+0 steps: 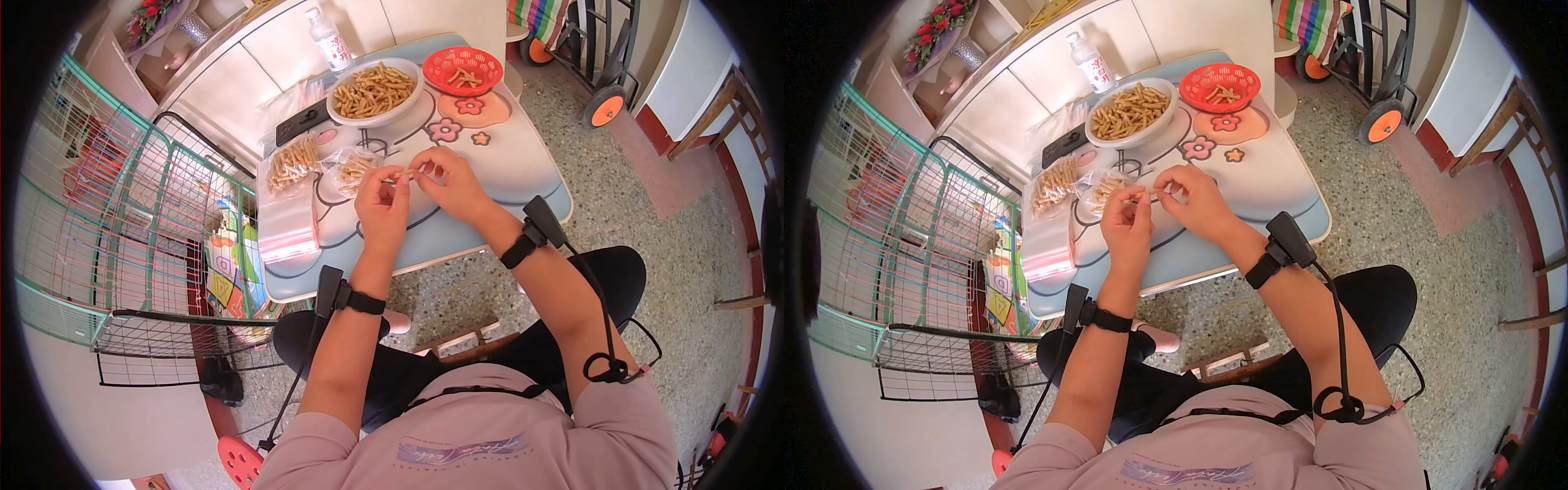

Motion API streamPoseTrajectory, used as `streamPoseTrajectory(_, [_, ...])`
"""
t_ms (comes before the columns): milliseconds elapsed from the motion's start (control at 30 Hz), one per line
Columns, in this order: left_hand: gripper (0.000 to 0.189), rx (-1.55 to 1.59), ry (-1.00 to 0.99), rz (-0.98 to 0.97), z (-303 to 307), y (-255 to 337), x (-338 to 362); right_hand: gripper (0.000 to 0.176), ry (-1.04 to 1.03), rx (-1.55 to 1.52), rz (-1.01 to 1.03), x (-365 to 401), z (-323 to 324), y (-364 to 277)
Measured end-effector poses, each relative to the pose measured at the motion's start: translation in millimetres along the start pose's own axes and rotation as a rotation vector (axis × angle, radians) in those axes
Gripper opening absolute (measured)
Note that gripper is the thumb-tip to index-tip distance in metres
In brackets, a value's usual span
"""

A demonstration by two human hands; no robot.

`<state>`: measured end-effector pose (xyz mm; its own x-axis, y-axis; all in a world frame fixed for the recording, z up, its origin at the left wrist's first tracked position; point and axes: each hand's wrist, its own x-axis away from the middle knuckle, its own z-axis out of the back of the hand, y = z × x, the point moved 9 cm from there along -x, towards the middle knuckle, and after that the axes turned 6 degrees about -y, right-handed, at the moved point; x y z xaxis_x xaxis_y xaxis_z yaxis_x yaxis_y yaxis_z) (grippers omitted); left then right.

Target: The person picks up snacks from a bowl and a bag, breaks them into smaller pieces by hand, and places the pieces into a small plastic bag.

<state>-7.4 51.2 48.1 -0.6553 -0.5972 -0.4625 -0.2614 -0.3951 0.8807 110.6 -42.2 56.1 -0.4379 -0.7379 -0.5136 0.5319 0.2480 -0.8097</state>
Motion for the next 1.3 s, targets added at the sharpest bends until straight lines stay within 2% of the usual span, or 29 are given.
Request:
streamPoseTrajectory(167, [0.016, -0.013, -0.011, 0.074, 0.0, -6.2, 1.1, 0.018, 0.072, -0.042, 0.032, 1.1, 6.6, 2.2])
streamPoseTrajectory(367, [0.016, -0.077, -0.008, 0.017, -2.3, -0.8, -1.5, 0.018, 0.111, -0.056, 0.051, 2.4, 10.4, 2.1])
streamPoseTrajectory(567, [0.014, -0.051, -0.002, 0.112, -1.7, -8.9, -0.5, 0.021, 0.096, -0.062, 0.068, 2.5, 10.5, -2.9])
streamPoseTrajectory(767, [0.015, -0.072, -0.001, 0.123, -0.6, -12.3, -0.6, 0.022, 0.108, -0.042, 0.054, 2.3, 11.7, -4.4])
streamPoseTrajectory(867, [0.015, -0.135, -0.034, 0.061, -4.2, -6.9, -1.1, 0.022, 0.121, -0.032, 0.076, 3.0, 13.9, -5.4])
streamPoseTrajectory(1300, [0.014, -0.037, -0.02, 0.171, -4.7, -13.4, -0.4, 0.024, 0.114, -0.066, 0.051, 2.9, 13.3, -5.0])
